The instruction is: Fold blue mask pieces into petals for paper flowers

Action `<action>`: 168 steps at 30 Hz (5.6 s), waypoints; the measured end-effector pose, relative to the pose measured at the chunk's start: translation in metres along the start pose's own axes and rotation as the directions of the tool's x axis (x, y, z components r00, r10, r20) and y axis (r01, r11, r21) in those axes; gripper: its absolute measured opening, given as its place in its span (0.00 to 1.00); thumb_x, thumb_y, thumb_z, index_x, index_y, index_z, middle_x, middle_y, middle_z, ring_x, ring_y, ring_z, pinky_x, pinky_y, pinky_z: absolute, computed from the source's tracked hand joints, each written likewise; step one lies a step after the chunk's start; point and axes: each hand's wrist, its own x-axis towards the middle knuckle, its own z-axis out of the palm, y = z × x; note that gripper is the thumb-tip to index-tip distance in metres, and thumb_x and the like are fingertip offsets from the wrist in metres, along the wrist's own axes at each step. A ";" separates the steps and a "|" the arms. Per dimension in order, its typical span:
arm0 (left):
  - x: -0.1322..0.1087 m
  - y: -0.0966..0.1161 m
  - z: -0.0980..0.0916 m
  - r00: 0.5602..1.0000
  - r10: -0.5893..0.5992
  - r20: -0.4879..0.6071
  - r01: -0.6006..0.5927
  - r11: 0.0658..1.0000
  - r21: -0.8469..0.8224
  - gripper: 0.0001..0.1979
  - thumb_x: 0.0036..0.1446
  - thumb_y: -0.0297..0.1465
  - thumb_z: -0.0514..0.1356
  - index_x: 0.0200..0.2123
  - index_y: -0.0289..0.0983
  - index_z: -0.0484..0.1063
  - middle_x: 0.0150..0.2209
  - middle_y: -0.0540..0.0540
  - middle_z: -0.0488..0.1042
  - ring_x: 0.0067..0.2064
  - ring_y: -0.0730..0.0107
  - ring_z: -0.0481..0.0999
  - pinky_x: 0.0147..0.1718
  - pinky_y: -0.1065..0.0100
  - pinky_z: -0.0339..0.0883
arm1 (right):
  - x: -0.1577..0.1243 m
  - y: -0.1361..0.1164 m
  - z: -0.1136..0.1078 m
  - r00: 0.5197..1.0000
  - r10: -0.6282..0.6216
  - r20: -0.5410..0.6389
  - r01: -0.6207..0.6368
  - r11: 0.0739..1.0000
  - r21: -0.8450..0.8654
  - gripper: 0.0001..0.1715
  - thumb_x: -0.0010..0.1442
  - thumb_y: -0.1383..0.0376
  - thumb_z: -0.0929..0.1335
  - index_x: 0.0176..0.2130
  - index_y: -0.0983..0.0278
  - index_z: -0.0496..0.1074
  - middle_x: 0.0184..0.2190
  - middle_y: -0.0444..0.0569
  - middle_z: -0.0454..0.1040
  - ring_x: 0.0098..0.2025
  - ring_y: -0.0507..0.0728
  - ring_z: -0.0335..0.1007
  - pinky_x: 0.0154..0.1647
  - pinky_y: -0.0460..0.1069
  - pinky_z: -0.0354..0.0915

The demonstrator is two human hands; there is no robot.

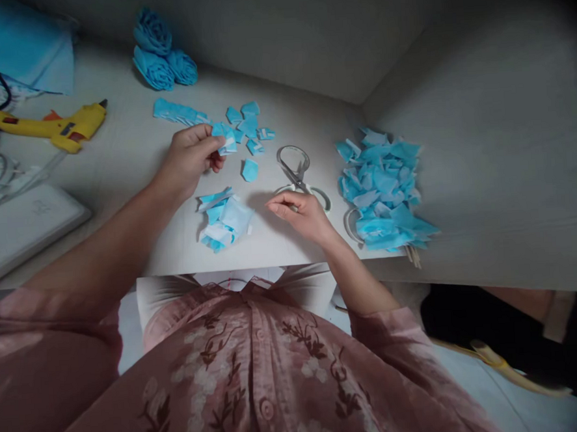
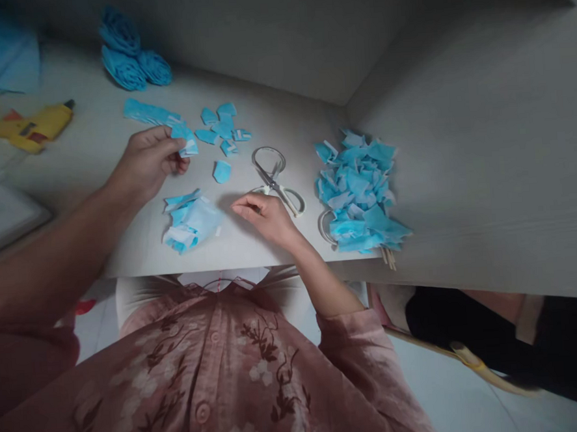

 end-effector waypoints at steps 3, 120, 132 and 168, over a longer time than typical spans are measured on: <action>0.000 -0.001 -0.001 1.000 -0.016 -0.008 0.016 1.000 0.005 0.13 0.57 0.27 0.63 0.23 0.39 0.64 0.19 0.52 0.70 0.20 0.74 0.66 0.22 0.68 0.56 | 0.009 0.007 -0.016 0.992 -0.094 -0.081 0.070 0.963 -0.261 0.12 0.68 0.60 0.67 0.44 0.59 0.80 0.43 0.50 0.82 0.48 0.59 0.76 0.54 0.54 0.68; -0.021 0.010 0.011 0.933 0.286 0.219 -0.325 0.931 0.168 0.10 0.47 0.35 0.69 0.24 0.37 0.72 0.30 0.47 0.75 0.33 0.69 0.74 0.35 0.67 0.68 | 0.014 -0.025 -0.005 0.941 -0.102 -0.323 -0.123 0.785 -0.607 0.32 0.68 0.50 0.66 0.65 0.61 0.72 0.37 0.53 0.79 0.32 0.56 0.71 0.36 0.49 0.65; -0.012 0.003 0.005 0.957 0.267 0.111 -0.288 0.910 0.297 0.12 0.45 0.38 0.68 0.24 0.38 0.70 0.24 0.52 0.68 0.27 0.74 0.66 0.27 0.70 0.60 | 0.015 -0.022 -0.010 0.936 0.165 -0.312 -0.054 0.941 0.334 0.34 0.54 0.46 0.75 0.54 0.60 0.79 0.24 0.39 0.65 0.23 0.49 0.55 0.25 0.47 0.57; -0.005 0.011 -0.012 0.887 0.456 0.074 -0.420 0.731 0.538 0.11 0.56 0.37 0.66 0.28 0.38 0.70 0.26 0.53 0.69 0.29 0.75 0.65 0.31 0.66 0.58 | -0.033 0.021 -0.053 0.929 0.141 -0.341 -0.313 0.791 -0.525 0.34 0.61 0.63 0.70 0.64 0.67 0.68 0.45 0.57 0.84 0.42 0.63 0.82 0.44 0.54 0.73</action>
